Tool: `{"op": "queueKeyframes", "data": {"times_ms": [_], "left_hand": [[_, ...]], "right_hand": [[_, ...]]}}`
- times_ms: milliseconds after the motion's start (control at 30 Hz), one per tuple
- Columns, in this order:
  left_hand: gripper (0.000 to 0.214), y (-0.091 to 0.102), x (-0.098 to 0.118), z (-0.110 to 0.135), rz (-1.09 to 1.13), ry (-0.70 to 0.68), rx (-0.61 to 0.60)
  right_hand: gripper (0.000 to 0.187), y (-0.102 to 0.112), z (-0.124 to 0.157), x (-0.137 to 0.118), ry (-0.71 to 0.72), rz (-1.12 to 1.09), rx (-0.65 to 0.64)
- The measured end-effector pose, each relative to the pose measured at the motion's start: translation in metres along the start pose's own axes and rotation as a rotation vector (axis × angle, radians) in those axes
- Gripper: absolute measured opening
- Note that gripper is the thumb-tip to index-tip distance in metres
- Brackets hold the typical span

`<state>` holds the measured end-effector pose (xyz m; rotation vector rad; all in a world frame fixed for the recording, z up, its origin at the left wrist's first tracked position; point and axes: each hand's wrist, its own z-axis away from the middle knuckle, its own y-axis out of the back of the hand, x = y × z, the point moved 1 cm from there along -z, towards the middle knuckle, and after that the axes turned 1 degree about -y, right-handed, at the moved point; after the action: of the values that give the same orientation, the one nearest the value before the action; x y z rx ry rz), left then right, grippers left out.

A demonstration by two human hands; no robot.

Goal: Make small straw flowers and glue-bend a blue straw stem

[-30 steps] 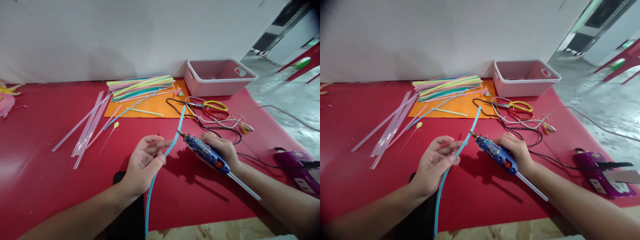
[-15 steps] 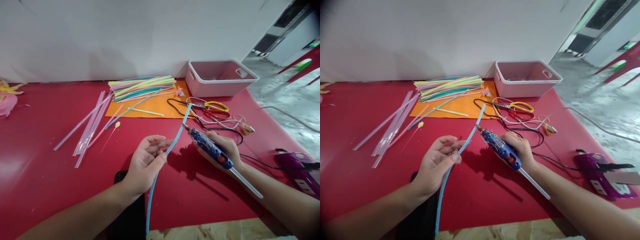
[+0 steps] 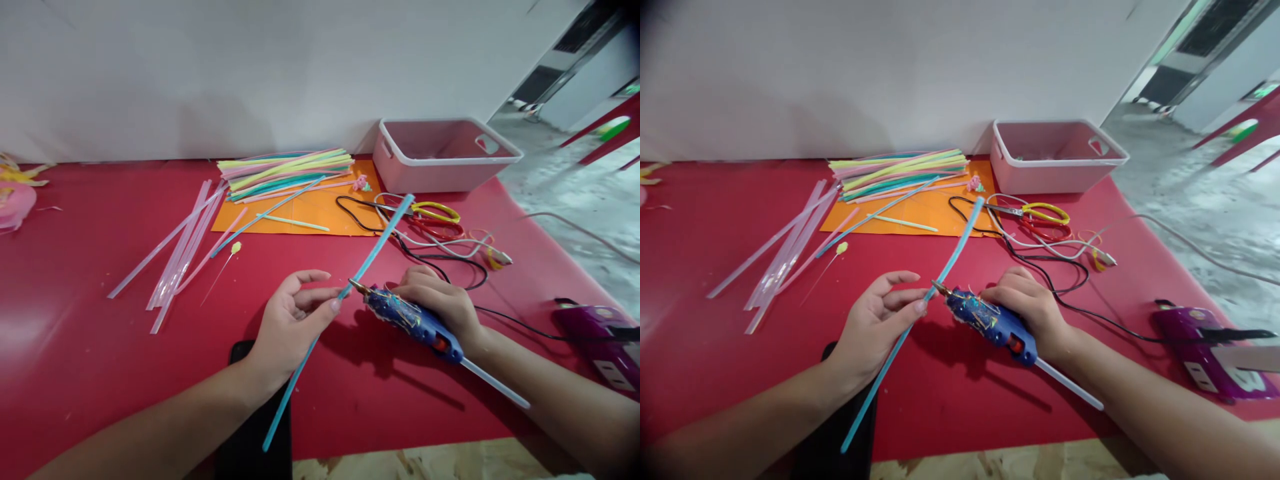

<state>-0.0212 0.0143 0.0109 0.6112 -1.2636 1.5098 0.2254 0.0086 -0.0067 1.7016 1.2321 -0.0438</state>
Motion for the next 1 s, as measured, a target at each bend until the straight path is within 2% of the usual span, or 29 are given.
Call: {"op": "queueKeyframes", "data": {"times_ms": [367, 1000], "left_hand": [[0.035, -0.0006, 0.0005, -0.0016, -0.002, -0.075, 0.007], [0.029, -0.0012, 0.0012, -0.0022, -0.006, -0.119, 0.001]], "right_hand": [[0.017, 0.0013, -0.0023, -0.0011, 0.078, 0.047, -0.071], [0.019, -0.0002, -0.0006, 0.0001, 0.009, 0.047, -0.023]]}}
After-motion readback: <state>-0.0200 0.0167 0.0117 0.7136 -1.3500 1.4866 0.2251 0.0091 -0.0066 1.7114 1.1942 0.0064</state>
